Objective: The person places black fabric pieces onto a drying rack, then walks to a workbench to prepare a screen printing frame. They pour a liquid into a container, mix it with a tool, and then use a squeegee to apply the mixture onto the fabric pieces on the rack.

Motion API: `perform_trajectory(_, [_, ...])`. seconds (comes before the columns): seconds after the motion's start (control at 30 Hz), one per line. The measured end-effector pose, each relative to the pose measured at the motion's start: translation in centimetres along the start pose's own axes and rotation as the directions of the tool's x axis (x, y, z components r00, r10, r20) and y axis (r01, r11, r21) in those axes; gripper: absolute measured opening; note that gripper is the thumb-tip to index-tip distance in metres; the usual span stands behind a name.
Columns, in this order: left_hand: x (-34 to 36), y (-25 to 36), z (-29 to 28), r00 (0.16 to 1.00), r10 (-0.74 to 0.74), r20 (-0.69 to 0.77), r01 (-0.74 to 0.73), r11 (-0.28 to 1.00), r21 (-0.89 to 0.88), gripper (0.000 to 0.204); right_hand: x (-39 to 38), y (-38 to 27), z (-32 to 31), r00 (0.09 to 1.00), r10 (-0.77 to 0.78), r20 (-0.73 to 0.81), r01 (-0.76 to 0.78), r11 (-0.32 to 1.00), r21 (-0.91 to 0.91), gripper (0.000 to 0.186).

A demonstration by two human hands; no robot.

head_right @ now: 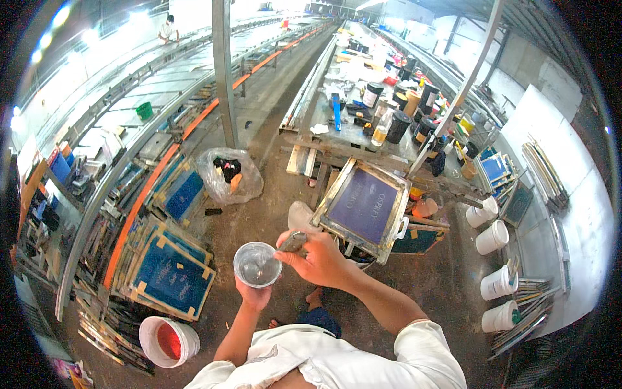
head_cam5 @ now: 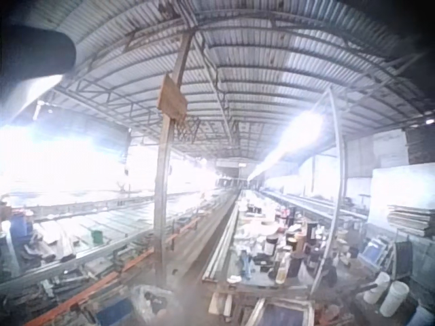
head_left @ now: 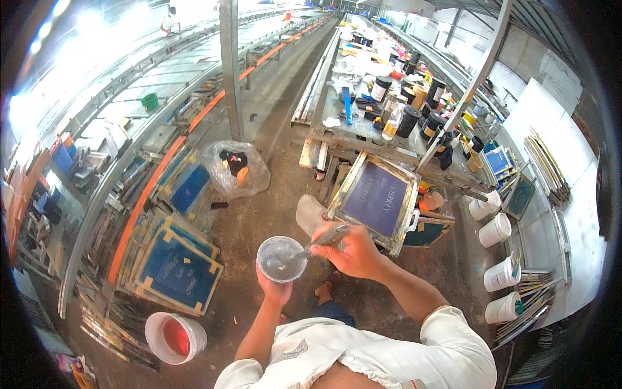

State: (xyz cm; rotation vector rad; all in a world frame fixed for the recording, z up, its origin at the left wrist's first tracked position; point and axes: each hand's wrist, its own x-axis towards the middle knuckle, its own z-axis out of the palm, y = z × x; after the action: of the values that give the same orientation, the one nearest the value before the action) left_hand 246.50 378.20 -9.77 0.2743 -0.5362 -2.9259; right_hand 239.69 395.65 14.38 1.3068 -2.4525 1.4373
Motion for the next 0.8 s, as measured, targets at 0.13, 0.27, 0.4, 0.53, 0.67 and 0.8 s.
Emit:
perform_trajectory(0.13, [-0.1,0.3,0.8,0.998,-0.034,0.045,0.037,0.997,-0.074,0.046,0.1,-0.9,0.3,0.999,0.035,0.025,-0.038,0.991,0.128,0.02])
perform_trajectory(0.27, [-0.6,0.4,0.8,0.995,-0.046,0.085,0.053,0.995,-0.081,0.046,0.5,0.4,1.2,0.997,-0.034,-0.066,0.04,0.994,0.101,0.018])
perform_trajectory(0.4, [-1.2,0.9,1.1,0.996,-0.005,0.094,0.0,0.998,0.056,0.046,-0.4,0.3,0.4,0.999,0.028,-0.024,-0.027,0.999,0.032,0.018])
perform_trajectory(0.53, [-0.5,-0.1,0.4,0.992,-0.036,-0.122,0.032,0.999,-0.035,0.06,-0.6,-0.6,0.8,1.0,0.009,-0.02,-0.006,0.99,0.143,0.019])
perform_trajectory(0.67, [-0.4,-1.2,-0.6,0.998,-0.035,-0.047,0.036,0.999,0.018,0.059,-0.2,0.1,1.1,0.995,-0.038,-0.095,0.05,0.99,0.129,0.019])
perform_trajectory(0.8, [-0.6,-0.4,0.3,0.998,-0.008,-0.055,0.01,0.999,0.039,0.059,-0.5,0.2,0.0,0.999,-0.012,-0.032,0.013,1.0,0.026,0.019])
